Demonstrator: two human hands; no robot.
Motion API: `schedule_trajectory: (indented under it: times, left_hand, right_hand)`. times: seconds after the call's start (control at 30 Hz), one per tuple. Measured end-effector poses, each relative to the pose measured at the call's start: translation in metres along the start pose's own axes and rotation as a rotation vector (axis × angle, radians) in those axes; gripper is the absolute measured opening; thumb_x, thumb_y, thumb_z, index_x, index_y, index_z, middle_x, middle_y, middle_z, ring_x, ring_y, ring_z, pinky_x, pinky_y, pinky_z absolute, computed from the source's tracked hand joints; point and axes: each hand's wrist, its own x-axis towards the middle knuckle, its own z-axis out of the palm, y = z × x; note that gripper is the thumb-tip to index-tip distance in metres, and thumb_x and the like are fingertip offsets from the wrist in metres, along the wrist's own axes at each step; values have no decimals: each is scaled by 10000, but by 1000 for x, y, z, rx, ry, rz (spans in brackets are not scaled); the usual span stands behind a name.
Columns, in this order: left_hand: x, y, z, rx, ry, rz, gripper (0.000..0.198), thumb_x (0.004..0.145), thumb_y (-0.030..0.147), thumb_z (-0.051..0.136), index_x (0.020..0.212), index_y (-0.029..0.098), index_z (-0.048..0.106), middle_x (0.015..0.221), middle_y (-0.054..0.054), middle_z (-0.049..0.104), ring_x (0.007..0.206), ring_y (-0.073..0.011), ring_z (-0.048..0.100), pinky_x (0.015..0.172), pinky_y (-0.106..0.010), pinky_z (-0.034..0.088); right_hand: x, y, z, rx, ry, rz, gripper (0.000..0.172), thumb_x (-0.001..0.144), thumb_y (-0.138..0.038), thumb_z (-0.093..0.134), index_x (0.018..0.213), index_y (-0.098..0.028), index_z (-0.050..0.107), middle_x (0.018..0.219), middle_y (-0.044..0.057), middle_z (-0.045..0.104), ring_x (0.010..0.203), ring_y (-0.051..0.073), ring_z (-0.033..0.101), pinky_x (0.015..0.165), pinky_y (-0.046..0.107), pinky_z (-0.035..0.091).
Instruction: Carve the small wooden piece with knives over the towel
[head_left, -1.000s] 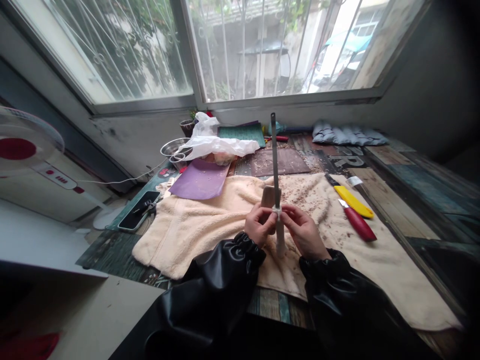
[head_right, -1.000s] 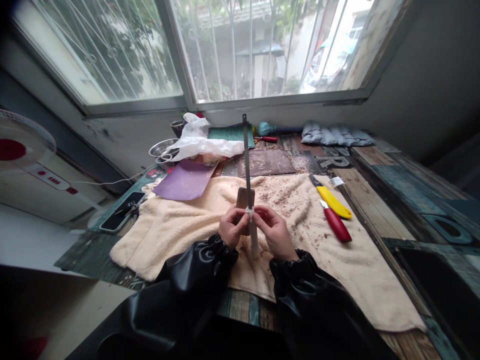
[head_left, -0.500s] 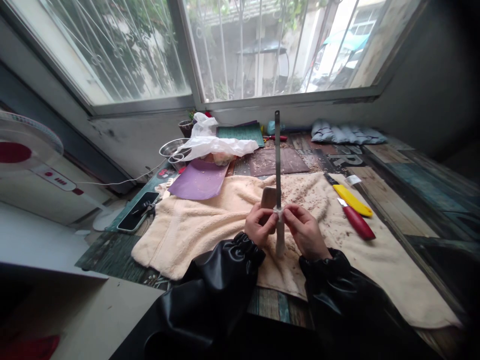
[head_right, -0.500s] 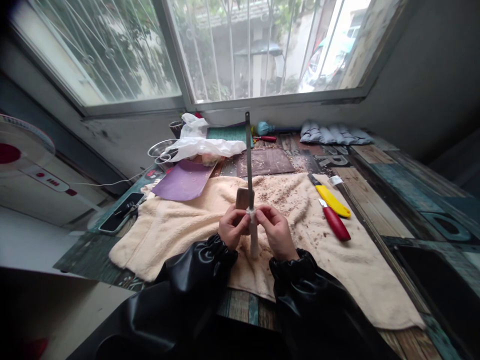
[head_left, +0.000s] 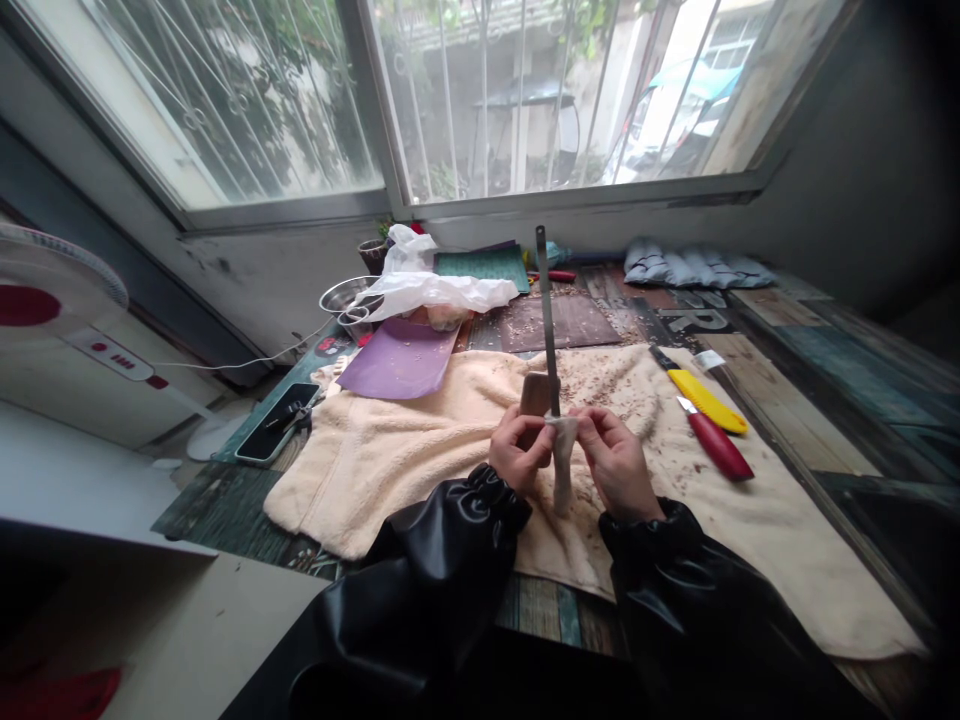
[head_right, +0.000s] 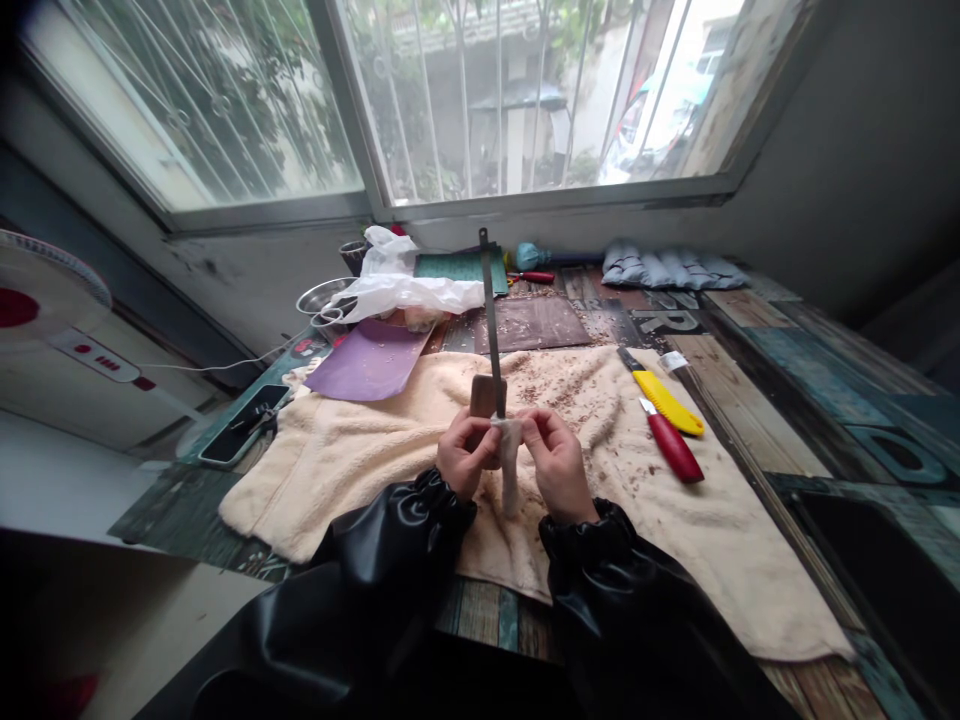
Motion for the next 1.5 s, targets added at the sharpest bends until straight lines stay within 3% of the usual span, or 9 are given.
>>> schedule_trajectory:
  times: [0.17, 0.33, 0.53, 0.8, 1.0, 1.17, 1.33, 1.5]
  left_hand:
    - [-1, -1, 0, 6, -6, 11, 188, 722, 326, 551, 710, 141, 583, 773, -17, 471, 574, -59, 486, 454, -159, 390]
    - [0, 0, -2, 24, 53, 6, 191, 721, 331, 551, 709, 143, 579, 755, -12, 463, 599, -65, 491, 476, -156, 403]
    - [-1, -2, 0, -72, 30, -84, 235, 712, 377, 545, 727, 143, 559, 794, -7, 455, 475, -34, 458, 371, -159, 367]
    - [-1, 2, -2, 3, 28, 36, 188, 718, 324, 551, 691, 140, 581, 770, -20, 495, 655, -87, 504, 546, -178, 418]
    - [-2, 1, -2, 21, 24, 16, 211, 710, 352, 559, 730, 148, 610, 778, -36, 510, 702, -121, 529, 586, -210, 439]
    - [-1, -2, -2, 25, 86, 13, 206, 708, 344, 567, 743, 147, 618, 778, -45, 521, 702, -130, 539, 587, -219, 443]
    - [0, -1, -2, 41, 124, 10, 198, 696, 335, 583, 741, 147, 627, 778, -46, 535, 700, -130, 545, 589, -223, 448]
    - [0, 3, 0, -49, 77, -63, 230, 704, 361, 563, 750, 139, 603, 790, -27, 507, 577, -77, 519, 474, -191, 422]
  right_hand:
    - [-2, -3, 2, -68, -1, 30, 175, 729, -360, 538, 813, -211, 498, 711, -26, 532, 647, 89, 513, 616, 220, 434]
    - [-3, -13, 4, -121, -187, 98, 232, 643, -329, 635, 803, -192, 535, 752, -7, 577, 705, 114, 546, 679, 247, 449]
    - [-4, -9, 3, -66, -78, 85, 168, 674, -321, 610, 752, -192, 535, 677, -26, 557, 638, 87, 529, 602, 208, 441]
    - [-4, -3, 6, 118, -95, 233, 204, 661, -336, 617, 757, -192, 509, 679, -24, 570, 605, 93, 542, 568, 222, 455]
    - [-5, -4, 8, -83, -18, 70, 220, 607, -295, 661, 745, -191, 525, 686, -20, 572, 654, 109, 545, 633, 244, 459]
    - [-9, -11, 9, -266, -75, 15, 175, 696, -324, 564, 788, -177, 588, 806, 31, 617, 750, 152, 565, 697, 293, 463]
    - [-13, -14, 10, -271, -178, 33, 218, 695, -327, 571, 855, -183, 597, 843, 35, 621, 805, 168, 569, 730, 303, 463]
    - [-11, -12, 12, -216, -138, 50, 240, 729, -390, 519, 871, -196, 507, 706, -4, 573, 634, 115, 542, 612, 268, 462]
